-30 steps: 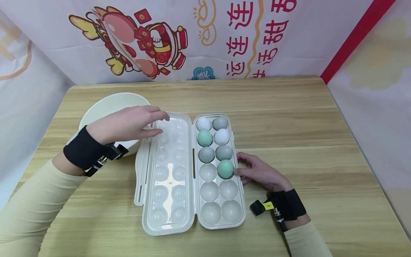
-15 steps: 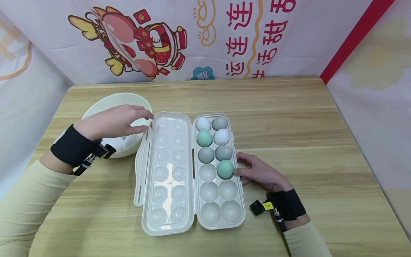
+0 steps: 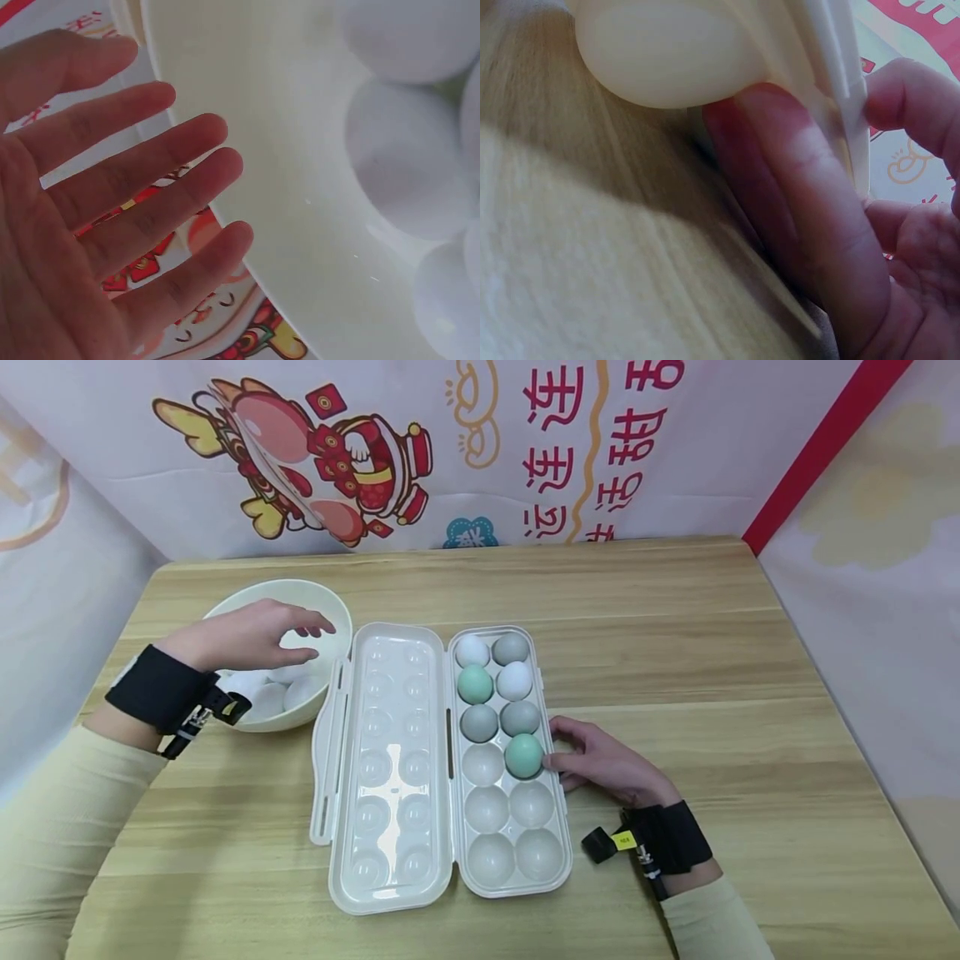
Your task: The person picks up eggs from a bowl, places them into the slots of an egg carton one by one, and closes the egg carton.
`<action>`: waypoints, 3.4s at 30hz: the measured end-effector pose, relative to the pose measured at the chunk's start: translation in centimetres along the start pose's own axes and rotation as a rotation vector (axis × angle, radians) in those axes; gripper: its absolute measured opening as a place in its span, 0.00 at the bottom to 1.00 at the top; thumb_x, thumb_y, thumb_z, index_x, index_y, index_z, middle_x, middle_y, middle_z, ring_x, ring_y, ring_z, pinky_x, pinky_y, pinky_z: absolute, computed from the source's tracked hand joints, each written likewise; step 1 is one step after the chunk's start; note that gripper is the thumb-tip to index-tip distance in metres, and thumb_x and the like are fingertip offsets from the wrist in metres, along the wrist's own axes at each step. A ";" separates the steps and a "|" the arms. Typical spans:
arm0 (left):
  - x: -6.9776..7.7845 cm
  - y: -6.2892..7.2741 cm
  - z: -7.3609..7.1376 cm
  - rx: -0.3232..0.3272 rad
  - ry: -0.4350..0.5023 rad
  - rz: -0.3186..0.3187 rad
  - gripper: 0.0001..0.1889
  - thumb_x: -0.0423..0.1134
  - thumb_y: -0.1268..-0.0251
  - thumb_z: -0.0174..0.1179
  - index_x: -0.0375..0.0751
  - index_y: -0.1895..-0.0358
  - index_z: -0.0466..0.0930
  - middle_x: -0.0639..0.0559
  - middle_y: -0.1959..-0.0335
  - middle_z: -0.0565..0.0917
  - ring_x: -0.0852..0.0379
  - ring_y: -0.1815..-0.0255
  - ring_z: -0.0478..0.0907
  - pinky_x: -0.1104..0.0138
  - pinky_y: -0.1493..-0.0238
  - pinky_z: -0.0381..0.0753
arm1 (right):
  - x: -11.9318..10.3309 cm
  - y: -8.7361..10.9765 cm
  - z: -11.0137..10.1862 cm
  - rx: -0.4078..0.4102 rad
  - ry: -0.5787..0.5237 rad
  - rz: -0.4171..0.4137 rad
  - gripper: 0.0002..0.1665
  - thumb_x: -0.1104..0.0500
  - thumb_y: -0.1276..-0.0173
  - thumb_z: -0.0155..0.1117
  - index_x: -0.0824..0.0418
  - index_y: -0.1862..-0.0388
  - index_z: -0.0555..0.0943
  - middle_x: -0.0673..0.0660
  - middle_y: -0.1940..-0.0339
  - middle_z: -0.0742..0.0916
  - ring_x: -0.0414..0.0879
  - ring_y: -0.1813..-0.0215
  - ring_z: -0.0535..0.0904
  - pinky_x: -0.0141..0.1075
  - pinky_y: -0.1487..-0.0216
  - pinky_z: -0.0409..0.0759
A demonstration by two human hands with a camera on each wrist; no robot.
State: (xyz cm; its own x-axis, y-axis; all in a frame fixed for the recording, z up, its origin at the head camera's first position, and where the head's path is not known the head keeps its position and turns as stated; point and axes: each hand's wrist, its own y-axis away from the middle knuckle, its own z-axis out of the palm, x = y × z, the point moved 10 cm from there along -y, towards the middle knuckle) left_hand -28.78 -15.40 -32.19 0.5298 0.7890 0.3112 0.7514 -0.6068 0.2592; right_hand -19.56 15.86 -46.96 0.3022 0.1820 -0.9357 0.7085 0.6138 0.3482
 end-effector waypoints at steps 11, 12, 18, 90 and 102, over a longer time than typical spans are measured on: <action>-3.0 -0.5 2.1 -0.181 0.030 -0.075 0.17 0.28 0.41 0.62 0.36 0.47 0.79 0.38 0.51 0.81 0.39 0.49 0.76 0.47 0.49 0.74 | -0.1 0.1 -0.1 -0.002 -0.015 -0.009 0.31 0.63 0.31 0.61 0.73 0.34 0.64 0.67 0.45 0.75 0.52 0.52 0.79 0.43 0.60 0.83; -3.1 -0.6 2.2 -0.192 0.030 -0.075 0.17 0.28 0.41 0.62 0.37 0.47 0.79 0.37 0.51 0.81 0.39 0.49 0.76 0.47 0.49 0.74 | -0.1 0.1 -0.1 -0.002 -0.011 -0.009 0.31 0.63 0.31 0.61 0.72 0.34 0.64 0.67 0.45 0.75 0.52 0.52 0.79 0.42 0.61 0.82; -3.8 -1.0 3.0 -0.258 0.046 -0.120 0.18 0.28 0.42 0.62 0.38 0.46 0.78 0.36 0.50 0.79 0.42 0.52 0.75 0.52 0.54 0.76 | -0.1 0.1 -0.1 0.001 -0.018 -0.004 0.31 0.64 0.32 0.61 0.72 0.34 0.63 0.67 0.45 0.75 0.53 0.52 0.79 0.42 0.61 0.82; 3.8 -0.6 -3.5 0.061 -0.167 -0.034 0.16 0.29 0.44 0.65 0.34 0.51 0.80 0.39 0.62 0.80 0.45 0.65 0.75 0.53 0.61 0.80 | -0.5 0.3 -0.1 -0.026 -0.010 -0.029 0.33 0.63 0.30 0.60 0.73 0.31 0.60 0.68 0.43 0.74 0.54 0.51 0.80 0.43 0.60 0.83; 6.0 -1.6 -3.3 0.100 -0.148 0.014 0.17 0.30 0.43 0.66 0.35 0.50 0.78 0.40 0.61 0.78 0.46 0.65 0.75 0.57 0.61 0.80 | -0.3 0.4 0.1 -0.021 0.004 -0.029 0.32 0.64 0.31 0.60 0.74 0.33 0.61 0.66 0.45 0.75 0.51 0.52 0.79 0.41 0.62 0.82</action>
State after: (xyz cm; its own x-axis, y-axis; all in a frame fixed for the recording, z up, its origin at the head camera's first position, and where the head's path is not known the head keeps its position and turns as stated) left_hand -28.07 -10.00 -27.71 0.5874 0.7904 0.1741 0.7748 -0.6113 0.1611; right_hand -19.33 15.93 -46.51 0.2788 0.1672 -0.9457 0.7036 0.6347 0.3196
